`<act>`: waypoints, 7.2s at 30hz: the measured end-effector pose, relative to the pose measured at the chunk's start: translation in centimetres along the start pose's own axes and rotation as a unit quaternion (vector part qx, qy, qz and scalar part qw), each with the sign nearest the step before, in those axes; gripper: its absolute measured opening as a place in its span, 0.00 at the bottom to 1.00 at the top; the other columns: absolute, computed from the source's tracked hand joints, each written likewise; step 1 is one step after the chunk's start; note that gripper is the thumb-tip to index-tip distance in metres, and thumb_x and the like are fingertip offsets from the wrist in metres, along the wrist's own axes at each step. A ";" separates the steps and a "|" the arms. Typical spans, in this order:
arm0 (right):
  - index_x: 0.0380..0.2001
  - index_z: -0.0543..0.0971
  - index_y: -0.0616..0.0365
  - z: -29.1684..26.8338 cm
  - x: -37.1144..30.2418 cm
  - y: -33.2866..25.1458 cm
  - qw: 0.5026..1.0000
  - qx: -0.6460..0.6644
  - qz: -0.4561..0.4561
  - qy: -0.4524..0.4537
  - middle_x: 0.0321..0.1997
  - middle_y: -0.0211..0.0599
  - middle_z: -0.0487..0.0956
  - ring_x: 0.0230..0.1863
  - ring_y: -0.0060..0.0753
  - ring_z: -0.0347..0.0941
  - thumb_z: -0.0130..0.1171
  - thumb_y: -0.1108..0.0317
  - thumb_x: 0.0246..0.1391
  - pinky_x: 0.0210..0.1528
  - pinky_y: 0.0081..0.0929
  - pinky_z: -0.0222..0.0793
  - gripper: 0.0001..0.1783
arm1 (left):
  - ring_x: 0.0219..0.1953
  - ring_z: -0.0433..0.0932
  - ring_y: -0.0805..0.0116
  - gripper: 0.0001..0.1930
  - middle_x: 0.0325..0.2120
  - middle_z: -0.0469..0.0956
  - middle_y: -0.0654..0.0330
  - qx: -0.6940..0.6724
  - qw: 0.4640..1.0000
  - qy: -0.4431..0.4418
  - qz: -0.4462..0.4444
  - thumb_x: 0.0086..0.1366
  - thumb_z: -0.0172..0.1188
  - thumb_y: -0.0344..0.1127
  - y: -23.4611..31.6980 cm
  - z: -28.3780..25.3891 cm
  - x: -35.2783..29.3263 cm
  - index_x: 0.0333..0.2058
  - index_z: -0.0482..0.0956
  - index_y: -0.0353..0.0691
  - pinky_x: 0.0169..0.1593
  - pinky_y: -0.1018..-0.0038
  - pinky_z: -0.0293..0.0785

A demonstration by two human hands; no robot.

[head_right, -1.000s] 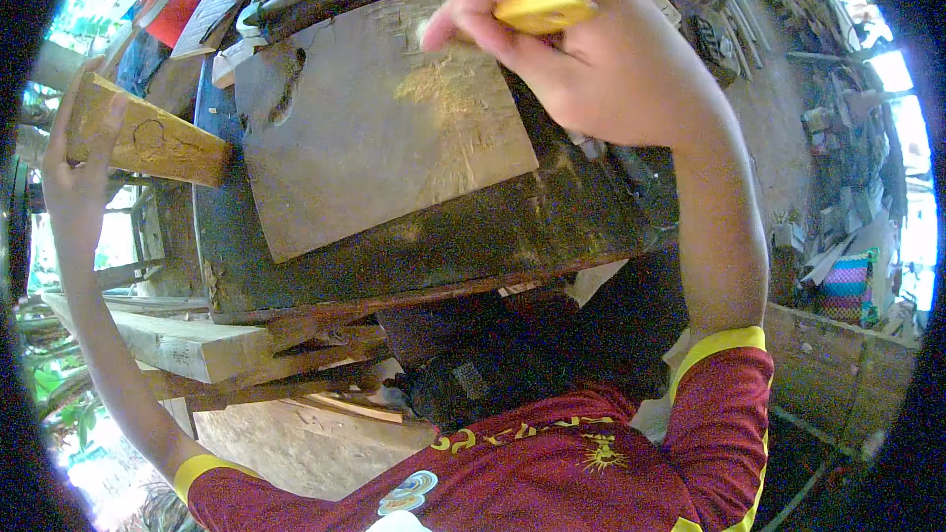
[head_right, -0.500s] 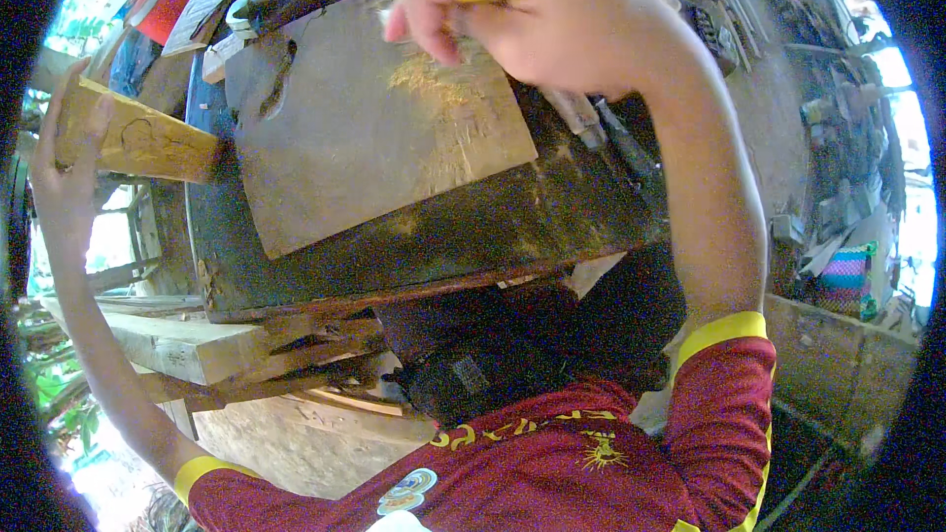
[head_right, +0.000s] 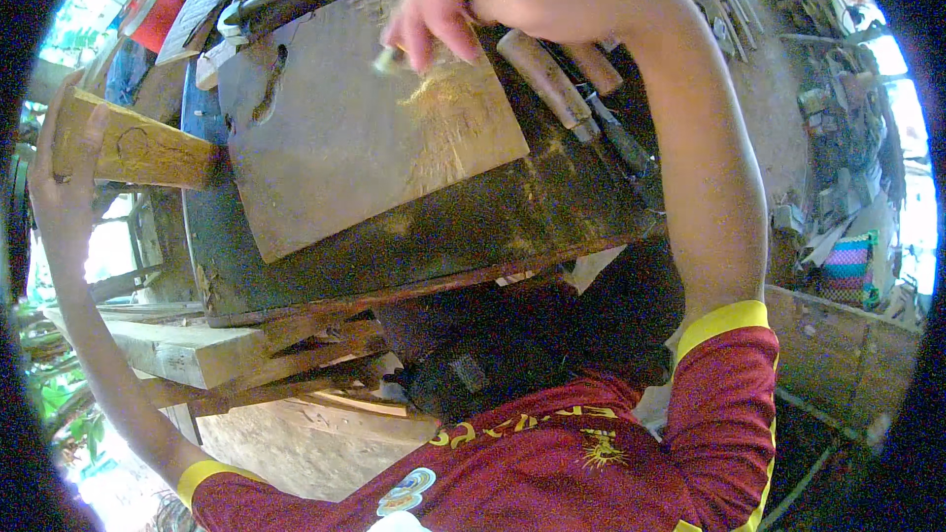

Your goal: The person cleans a small wooden block and a workbench surface with a brush, then uses a hammer to drive nails into the block. The person repeatedly hammers the nails and inspects the block between strikes.

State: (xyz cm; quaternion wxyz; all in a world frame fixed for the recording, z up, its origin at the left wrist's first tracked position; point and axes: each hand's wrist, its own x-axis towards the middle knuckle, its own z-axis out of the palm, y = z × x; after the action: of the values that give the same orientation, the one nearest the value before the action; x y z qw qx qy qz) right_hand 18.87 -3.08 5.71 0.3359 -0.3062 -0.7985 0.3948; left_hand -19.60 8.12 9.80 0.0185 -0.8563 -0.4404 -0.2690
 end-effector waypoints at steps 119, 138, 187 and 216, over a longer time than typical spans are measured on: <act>0.30 0.82 0.61 4.1 8.3 4.3 0.917 -0.287 0.046 0.272 0.25 0.35 0.81 0.21 0.19 0.74 0.59 0.73 0.48 0.26 0.19 0.72 0.06 | 0.42 0.78 0.72 0.28 0.43 0.78 0.58 -0.017 0.999 0.008 0.029 0.58 0.65 0.51 -0.1 0.0 -0.2 0.54 0.75 0.45 0.45 0.75 0.75; 0.34 0.81 0.63 4.6 -1.5 -2.3 0.914 -0.196 0.214 0.283 0.31 0.34 0.81 0.27 0.16 0.76 0.61 0.72 0.54 0.28 0.13 0.73 0.06 | 0.46 0.76 0.71 0.27 0.47 0.77 0.59 -0.021 1.000 0.004 0.012 0.60 0.63 0.51 -1.7 -0.4 -0.1 0.56 0.74 0.49 0.50 0.73 0.73; 0.32 0.81 0.62 0.1 -3.6 0.2 0.924 -0.270 0.172 0.209 0.34 0.39 0.82 0.31 0.19 0.76 0.62 0.76 0.51 0.33 0.16 0.71 0.04 | 0.47 0.75 0.70 0.25 0.47 0.77 0.58 -0.035 0.999 0.000 -0.019 0.61 0.62 0.48 0.3 -0.6 0.0 0.56 0.74 0.48 0.53 0.72 0.69; 0.36 0.79 0.63 1.0 -2.4 3.6 0.854 -0.340 -0.038 0.392 0.30 0.34 0.81 0.25 0.15 0.74 0.63 0.71 0.54 0.26 0.13 0.69 0.08 | 0.45 0.75 0.71 0.24 0.45 0.77 0.58 -0.030 0.999 -0.010 -0.012 0.62 0.62 0.48 0.1 -0.3 -0.2 0.55 0.74 0.47 0.50 0.74 0.71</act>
State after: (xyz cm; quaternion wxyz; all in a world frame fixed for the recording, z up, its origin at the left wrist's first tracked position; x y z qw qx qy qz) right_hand 20.32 -3.51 1.54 0.5107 -0.5001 -0.6961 -0.0668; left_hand -19.73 7.80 10.01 -0.0148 -0.8537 -0.4426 -0.2738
